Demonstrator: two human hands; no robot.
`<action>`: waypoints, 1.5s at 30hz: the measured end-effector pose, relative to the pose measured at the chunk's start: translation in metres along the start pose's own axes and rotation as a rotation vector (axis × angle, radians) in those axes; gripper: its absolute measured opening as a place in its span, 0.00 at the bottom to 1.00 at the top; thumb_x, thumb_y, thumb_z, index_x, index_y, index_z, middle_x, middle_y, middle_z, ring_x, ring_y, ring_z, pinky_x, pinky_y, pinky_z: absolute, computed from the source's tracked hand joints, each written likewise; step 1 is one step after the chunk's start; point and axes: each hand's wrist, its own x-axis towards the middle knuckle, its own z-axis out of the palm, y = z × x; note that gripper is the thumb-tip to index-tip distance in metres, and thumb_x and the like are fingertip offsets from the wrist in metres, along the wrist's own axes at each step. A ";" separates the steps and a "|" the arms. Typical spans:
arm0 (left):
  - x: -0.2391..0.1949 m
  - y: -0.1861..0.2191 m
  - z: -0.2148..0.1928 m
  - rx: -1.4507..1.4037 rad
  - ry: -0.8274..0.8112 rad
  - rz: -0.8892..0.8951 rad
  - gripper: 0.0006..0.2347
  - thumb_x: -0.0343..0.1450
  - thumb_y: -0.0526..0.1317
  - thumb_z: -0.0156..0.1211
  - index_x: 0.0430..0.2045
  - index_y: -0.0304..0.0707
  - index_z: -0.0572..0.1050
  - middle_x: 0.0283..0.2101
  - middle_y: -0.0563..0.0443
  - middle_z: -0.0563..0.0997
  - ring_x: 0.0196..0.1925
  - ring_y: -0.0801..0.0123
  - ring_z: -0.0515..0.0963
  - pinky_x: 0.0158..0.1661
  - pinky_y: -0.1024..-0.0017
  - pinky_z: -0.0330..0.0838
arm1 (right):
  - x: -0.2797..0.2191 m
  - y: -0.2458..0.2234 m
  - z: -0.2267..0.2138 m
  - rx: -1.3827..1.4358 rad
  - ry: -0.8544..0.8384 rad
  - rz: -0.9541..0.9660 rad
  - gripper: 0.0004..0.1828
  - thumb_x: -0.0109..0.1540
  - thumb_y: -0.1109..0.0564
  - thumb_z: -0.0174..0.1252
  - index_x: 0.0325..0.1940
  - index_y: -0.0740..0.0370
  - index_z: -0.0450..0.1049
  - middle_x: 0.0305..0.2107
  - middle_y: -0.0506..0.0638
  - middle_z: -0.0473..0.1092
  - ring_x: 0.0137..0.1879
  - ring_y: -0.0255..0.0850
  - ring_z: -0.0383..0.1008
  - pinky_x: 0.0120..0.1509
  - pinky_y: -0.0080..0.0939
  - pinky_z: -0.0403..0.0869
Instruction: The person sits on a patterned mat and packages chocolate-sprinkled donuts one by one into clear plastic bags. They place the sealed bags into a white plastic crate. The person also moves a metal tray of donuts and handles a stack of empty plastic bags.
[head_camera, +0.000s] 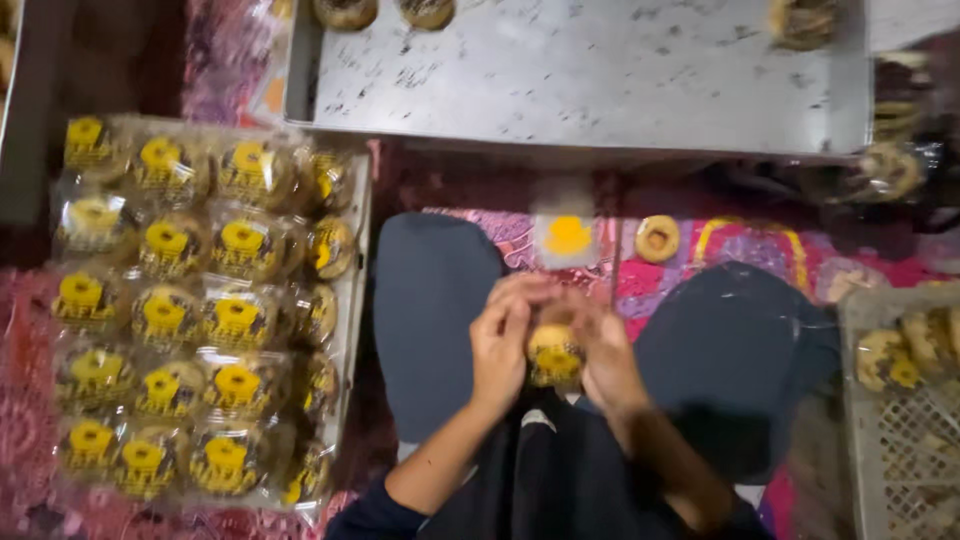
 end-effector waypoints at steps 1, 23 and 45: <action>-0.002 -0.004 -0.009 0.072 0.064 -0.015 0.14 0.80 0.45 0.54 0.42 0.32 0.83 0.50 0.43 0.80 0.58 0.58 0.77 0.62 0.64 0.68 | 0.015 0.005 0.003 0.104 0.084 0.056 0.16 0.57 0.51 0.65 0.44 0.63 0.80 0.40 0.56 0.77 0.45 0.44 0.79 0.53 0.45 0.77; 0.017 -0.069 -0.064 0.546 -0.307 -0.263 0.30 0.69 0.44 0.68 0.64 0.31 0.64 0.63 0.36 0.72 0.58 0.53 0.74 0.54 0.61 0.70 | 0.133 0.032 -0.176 -0.423 0.245 0.242 0.20 0.56 0.63 0.66 0.50 0.57 0.68 0.38 0.48 0.75 0.41 0.34 0.77 0.43 0.35 0.77; 0.128 -0.207 0.012 1.343 -0.293 -0.328 0.43 0.57 0.57 0.77 0.62 0.29 0.66 0.70 0.25 0.61 0.76 0.29 0.46 0.63 0.27 0.19 | 0.260 0.043 -0.131 -1.608 -0.454 0.091 0.27 0.61 0.42 0.55 0.57 0.61 0.77 0.48 0.65 0.76 0.53 0.55 0.79 0.58 0.53 0.75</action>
